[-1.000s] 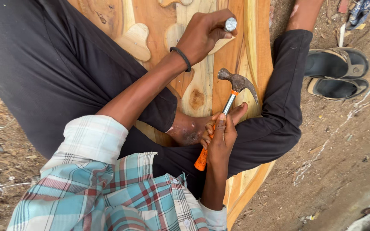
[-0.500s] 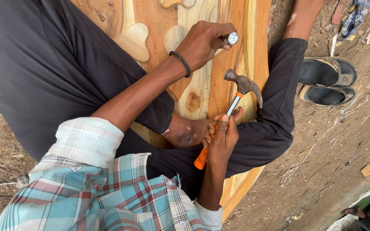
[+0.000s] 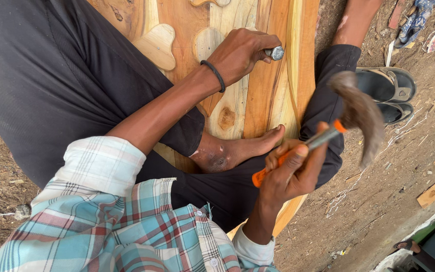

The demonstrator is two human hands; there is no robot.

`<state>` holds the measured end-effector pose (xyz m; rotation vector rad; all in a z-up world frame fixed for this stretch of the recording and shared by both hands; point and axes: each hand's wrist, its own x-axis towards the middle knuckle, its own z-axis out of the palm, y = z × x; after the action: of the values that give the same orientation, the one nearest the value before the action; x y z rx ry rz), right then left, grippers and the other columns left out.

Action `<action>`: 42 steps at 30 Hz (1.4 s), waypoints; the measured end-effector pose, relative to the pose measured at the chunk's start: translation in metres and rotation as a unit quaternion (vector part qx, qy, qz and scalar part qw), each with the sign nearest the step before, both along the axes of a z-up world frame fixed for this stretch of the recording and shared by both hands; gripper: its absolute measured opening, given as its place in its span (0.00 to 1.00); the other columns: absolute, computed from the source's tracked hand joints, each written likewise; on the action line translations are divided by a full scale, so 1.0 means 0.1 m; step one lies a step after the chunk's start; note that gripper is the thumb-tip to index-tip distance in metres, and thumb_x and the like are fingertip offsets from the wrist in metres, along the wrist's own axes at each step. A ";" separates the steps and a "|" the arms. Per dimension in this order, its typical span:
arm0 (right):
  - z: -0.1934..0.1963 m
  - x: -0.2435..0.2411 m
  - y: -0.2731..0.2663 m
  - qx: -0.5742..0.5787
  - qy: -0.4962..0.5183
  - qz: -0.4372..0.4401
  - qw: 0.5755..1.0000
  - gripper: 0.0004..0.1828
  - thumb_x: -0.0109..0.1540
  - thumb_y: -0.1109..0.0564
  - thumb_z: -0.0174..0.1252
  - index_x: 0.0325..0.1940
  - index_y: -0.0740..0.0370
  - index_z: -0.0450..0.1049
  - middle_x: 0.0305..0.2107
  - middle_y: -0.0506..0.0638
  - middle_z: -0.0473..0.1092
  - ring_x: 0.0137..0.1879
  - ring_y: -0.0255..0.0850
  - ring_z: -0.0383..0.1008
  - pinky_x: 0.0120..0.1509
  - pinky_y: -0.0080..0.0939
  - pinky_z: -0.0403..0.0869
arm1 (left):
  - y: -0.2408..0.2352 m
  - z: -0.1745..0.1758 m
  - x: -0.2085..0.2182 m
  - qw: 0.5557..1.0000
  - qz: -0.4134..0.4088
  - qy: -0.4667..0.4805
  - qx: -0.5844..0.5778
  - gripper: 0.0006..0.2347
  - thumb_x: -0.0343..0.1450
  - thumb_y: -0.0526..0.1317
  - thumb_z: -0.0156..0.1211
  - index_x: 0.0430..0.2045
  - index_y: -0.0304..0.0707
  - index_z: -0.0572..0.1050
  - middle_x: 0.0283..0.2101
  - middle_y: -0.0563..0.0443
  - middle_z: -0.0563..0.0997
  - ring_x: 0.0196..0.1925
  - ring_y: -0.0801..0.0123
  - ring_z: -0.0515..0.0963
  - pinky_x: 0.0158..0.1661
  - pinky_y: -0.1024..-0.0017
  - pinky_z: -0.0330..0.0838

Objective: The person sits on the ground and uses a hammer to drive a nail into a wooden board. They hold the nail with one hand and strike it with the hammer in the other hand repeatedly until it is secured.

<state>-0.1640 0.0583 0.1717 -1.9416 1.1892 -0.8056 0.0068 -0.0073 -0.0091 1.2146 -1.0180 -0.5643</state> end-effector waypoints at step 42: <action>-0.17 0.14 -0.35 -0.167 0.163 0.029 0.972 0.26 0.76 0.64 0.48 0.78 0.70 0.53 0.21 0.47 0.65 0.25 0.30 0.63 0.30 0.35 0.61 | 0.02 0.14 0.13 0.999 0.024 -0.015 -0.022 0.10 0.67 0.20 0.53 0.35 0.32 0.78 0.33 0.41 0.83 0.36 0.57 0.86 0.34 0.64 0.79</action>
<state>-0.1503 0.0233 0.1544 -2.4483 1.2367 -0.7076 0.0193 -0.0052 0.0046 1.2075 -1.0188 -0.4861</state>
